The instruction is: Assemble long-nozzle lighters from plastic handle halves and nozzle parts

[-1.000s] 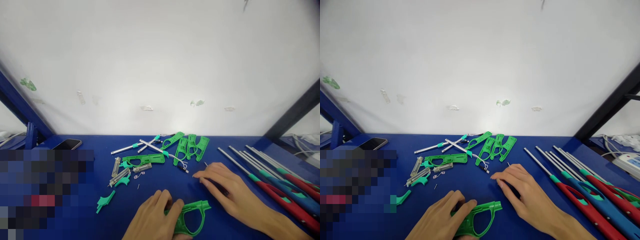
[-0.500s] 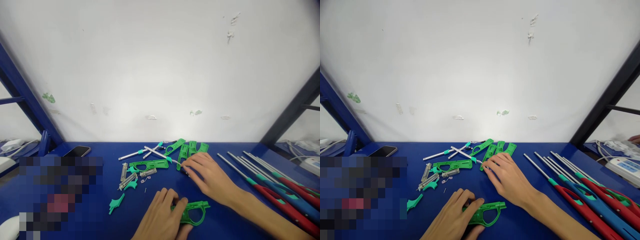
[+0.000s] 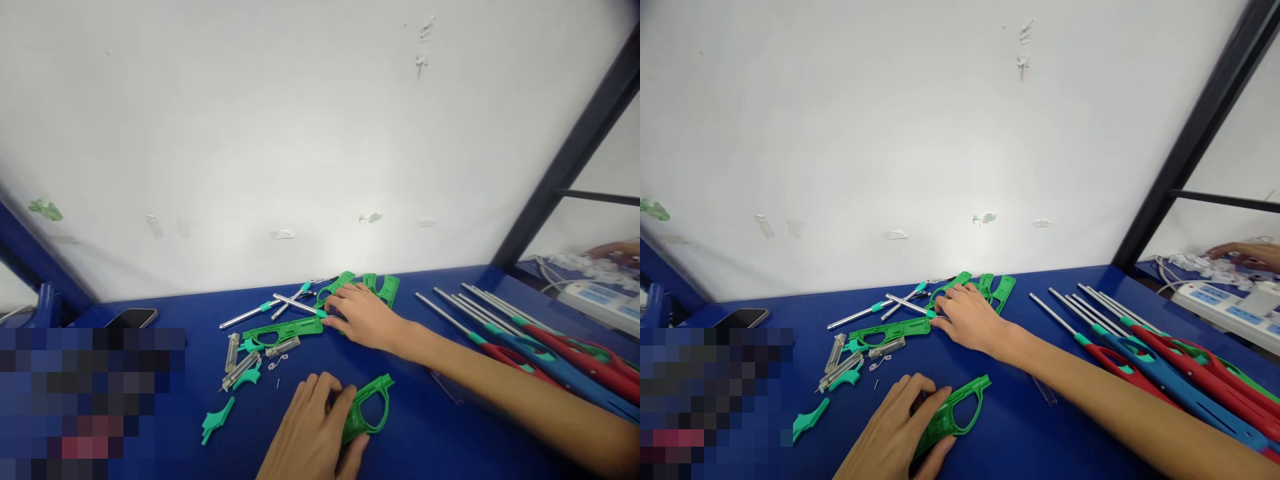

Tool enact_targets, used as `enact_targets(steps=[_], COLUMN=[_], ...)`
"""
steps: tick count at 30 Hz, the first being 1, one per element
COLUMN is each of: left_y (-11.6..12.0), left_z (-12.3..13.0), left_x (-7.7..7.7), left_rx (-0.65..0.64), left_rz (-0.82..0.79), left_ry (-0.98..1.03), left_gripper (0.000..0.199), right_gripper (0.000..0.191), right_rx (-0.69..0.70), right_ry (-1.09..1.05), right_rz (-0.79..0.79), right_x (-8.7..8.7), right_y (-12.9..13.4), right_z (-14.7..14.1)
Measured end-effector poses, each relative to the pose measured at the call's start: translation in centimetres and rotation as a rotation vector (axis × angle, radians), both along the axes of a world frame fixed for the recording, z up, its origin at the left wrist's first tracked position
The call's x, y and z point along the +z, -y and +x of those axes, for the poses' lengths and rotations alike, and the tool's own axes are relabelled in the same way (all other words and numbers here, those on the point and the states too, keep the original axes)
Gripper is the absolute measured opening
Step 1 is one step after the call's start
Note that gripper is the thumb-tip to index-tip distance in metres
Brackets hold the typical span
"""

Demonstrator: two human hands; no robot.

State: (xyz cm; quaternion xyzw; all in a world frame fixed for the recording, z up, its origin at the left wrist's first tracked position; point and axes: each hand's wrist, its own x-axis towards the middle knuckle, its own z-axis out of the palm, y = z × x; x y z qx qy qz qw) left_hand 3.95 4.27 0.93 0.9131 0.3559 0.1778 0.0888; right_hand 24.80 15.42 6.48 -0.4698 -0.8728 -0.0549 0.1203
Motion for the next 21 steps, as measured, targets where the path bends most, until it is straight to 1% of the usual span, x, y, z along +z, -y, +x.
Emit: enact_targets(steps=[3, 6, 10, 14, 17, 21], left_y=[0.0, 0.1, 0.2, 0.2, 0.1, 0.1], left_z=[-0.2, -0.1, 0.1, 0.0, -0.1, -0.3], left_x=[0.3, 0.9, 1.3, 1.4, 1.5, 2.0], left_rx=[0.039, 0.090, 0.117, 0.120, 0.123, 0.109], left_rz=[-0.078, -0.138, -0.187, -0.219, -0.244, -0.277], left_ry=[0.011, 0.037, 0.081, 0.120, 0.155, 0.207], left_gripper=[0.041, 0.041, 0.039, 0.044, 0.050, 0.065], right_gripper=[0.033, 0.032, 0.032, 0.029, 0.029, 0.030], right_rx=[-0.029, -0.051, -0.068, -0.058, -0.065, -0.088], right_ry=[0.001, -0.016, -0.054, -0.080, -0.084, -0.054], right_rz=[-0.025, -0.045, -0.062, -0.087, -0.116, -0.167], right_x=[-0.2, -0.1, 0.5, 1.2, 1.8, 2.8], right_y=[-0.4, -0.6, -0.4, -0.4, -1.0, -2.6], right_z=[-0.7, -0.6, 0.0, 0.7, 2.0, 5.8])
